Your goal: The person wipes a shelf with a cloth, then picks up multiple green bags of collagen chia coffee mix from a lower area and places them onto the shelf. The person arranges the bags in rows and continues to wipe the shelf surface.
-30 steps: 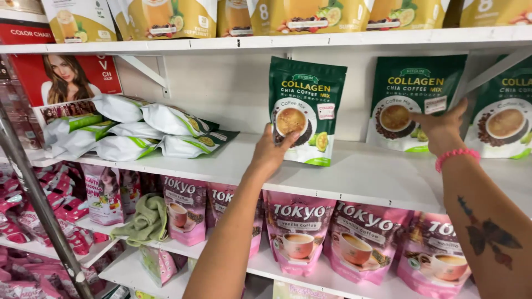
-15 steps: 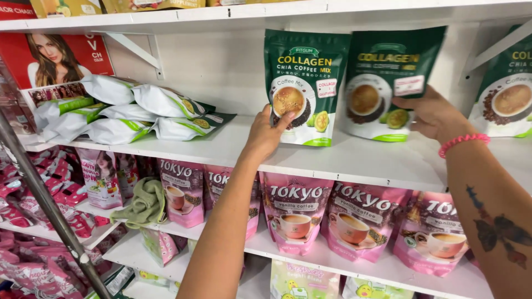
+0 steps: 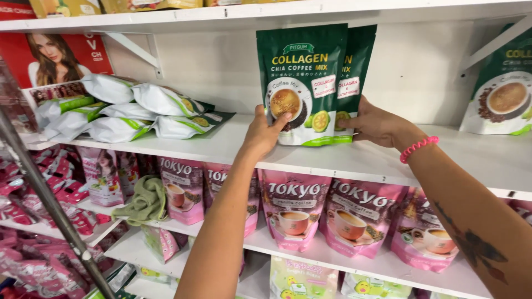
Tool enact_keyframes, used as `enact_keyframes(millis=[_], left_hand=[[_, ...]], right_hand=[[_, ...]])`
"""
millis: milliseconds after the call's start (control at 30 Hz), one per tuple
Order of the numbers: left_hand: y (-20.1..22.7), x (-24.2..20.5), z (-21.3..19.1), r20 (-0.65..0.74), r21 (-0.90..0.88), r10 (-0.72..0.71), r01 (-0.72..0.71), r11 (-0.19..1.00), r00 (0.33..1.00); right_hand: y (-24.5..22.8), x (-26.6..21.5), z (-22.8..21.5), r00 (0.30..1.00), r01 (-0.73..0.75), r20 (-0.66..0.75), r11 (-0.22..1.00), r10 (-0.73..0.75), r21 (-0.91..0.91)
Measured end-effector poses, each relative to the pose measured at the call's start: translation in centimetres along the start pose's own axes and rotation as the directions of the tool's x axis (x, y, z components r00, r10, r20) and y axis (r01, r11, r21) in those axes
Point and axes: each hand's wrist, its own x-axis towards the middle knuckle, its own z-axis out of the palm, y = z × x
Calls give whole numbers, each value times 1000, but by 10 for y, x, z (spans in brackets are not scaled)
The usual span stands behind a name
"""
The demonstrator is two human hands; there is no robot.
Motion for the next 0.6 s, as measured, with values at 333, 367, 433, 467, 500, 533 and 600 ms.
enact_keyframes(millis=[333, 367, 433, 467, 500, 533, 600], left_hand=[[-12, 8, -80, -342, 14, 147, -151, 988, 928], [-19, 17, -106, -396, 79, 237, -224, 971, 887], [-28, 29, -161, -440, 147, 330, -295, 944, 835], [-31, 31, -192, -450, 28, 300, -323, 946, 841], [-33, 34, -223, -456, -91, 269, -345, 934, 848], [-31, 32, -253, -454, -89, 275, -351, 932, 847], [-27, 26, -312, -225, -419, -209, 99, 902, 952]], right_hand=[[-25, 38, 76, 971, 9, -222, 910, 92, 416], [-32, 42, 86, 972, 59, -228, 878, 57, 475], [-44, 52, 103, 970, 113, -240, 839, 22, 532], [-48, 59, 110, 968, 153, -253, 813, -7, 561], [-52, 67, 118, 963, 192, -266, 785, -36, 589], [-61, 67, 132, 962, 197, -270, 782, -39, 591], [-75, 66, 160, 947, 224, -321, 720, -2, 657]])
